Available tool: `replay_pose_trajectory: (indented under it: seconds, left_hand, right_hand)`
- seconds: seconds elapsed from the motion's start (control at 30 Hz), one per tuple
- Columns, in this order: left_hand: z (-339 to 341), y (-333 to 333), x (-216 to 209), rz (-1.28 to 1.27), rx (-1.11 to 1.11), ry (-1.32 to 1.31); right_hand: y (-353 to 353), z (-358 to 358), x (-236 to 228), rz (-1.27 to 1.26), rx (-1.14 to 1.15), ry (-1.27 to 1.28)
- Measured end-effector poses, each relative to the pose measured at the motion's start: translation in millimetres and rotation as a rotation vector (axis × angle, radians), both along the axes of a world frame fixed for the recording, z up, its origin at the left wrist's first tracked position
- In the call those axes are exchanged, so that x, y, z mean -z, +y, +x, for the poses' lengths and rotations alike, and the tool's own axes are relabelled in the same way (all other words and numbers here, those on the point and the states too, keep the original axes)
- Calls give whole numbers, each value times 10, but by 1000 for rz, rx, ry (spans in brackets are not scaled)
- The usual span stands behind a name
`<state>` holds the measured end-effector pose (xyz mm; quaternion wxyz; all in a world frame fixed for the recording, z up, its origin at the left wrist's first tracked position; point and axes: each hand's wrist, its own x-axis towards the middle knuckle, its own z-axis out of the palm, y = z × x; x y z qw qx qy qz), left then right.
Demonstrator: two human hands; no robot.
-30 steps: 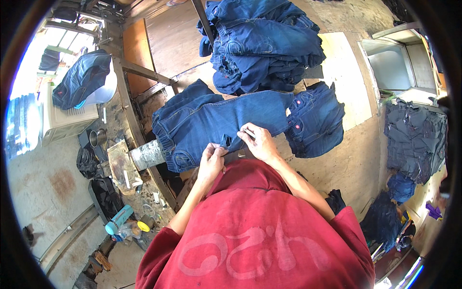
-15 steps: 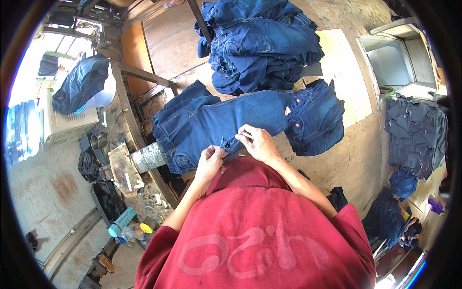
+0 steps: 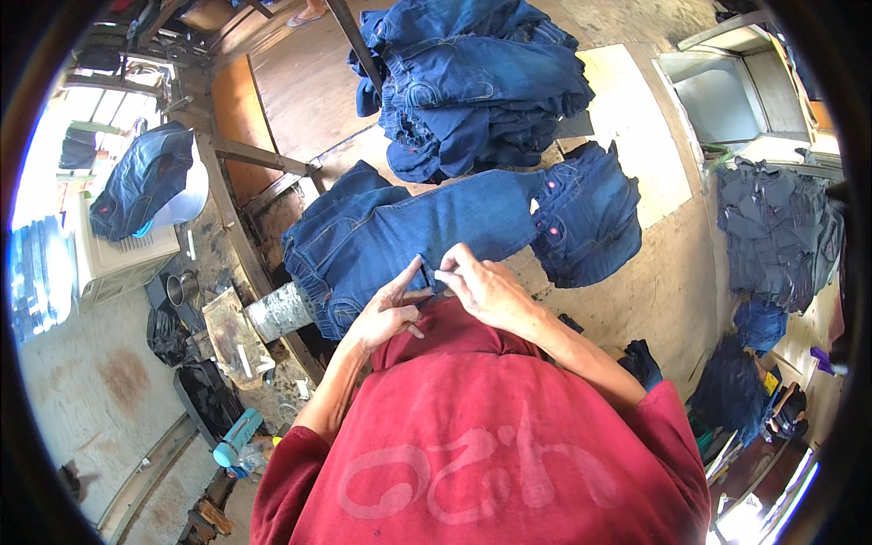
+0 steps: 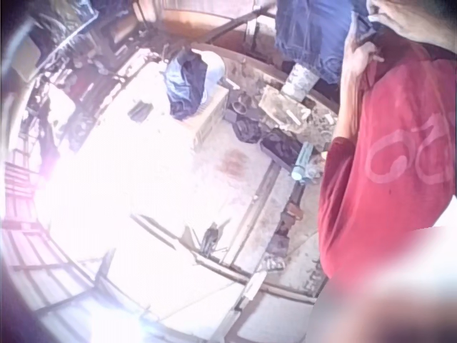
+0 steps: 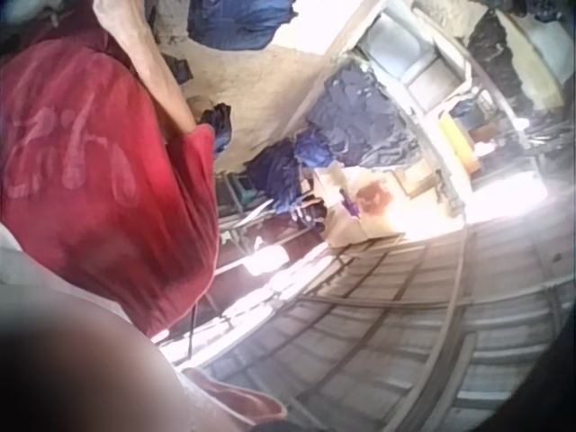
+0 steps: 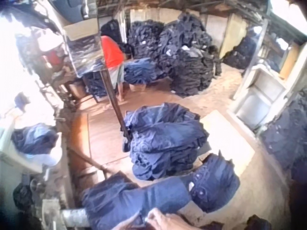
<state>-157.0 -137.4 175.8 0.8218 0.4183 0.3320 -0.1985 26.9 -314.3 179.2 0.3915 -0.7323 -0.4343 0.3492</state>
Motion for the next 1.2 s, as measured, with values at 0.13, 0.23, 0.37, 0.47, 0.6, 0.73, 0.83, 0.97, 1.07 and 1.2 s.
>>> replay_pose_trajectory:
  seconds: [0.13,0.23,0.37,0.47,0.6,0.73,0.83,0.97,1.07,1.2]
  left_hand:
    - [-26,28,27,-8,-15,1]
    - [-31,-1,46,-36,-41,31]
    - [-8,-46,47,15,-40,13]
    - [-80,188,66,474,101,-60]
    - [-387,1045,274,1625,72,529]
    - [-726,1648,695,1019,-126,776]
    - [-706,1553,844,1320,-292,432]
    - [-293,928,559,1772,-235,419]
    - [422,298,355,1584,-122,165]
    - [1993,-507,442,390,-405,178]
  right_hand:
    - [37,25,-109,-188,-40,-309]
    - [51,88,-88,-197,39,-255]
    - [103,62,32,-172,-113,-265]
    - [32,228,239,-179,115,-380]
    - [-478,821,664,-322,556,-172]
    - [-783,1103,1270,-468,870,599]
    - [-597,995,1776,-28,1325,1231]
    - [-815,1603,2317,40,1726,610]
    - [-1491,2402,2476,87,1899,76]
    - [-2847,3668,2025,225,2117,109]
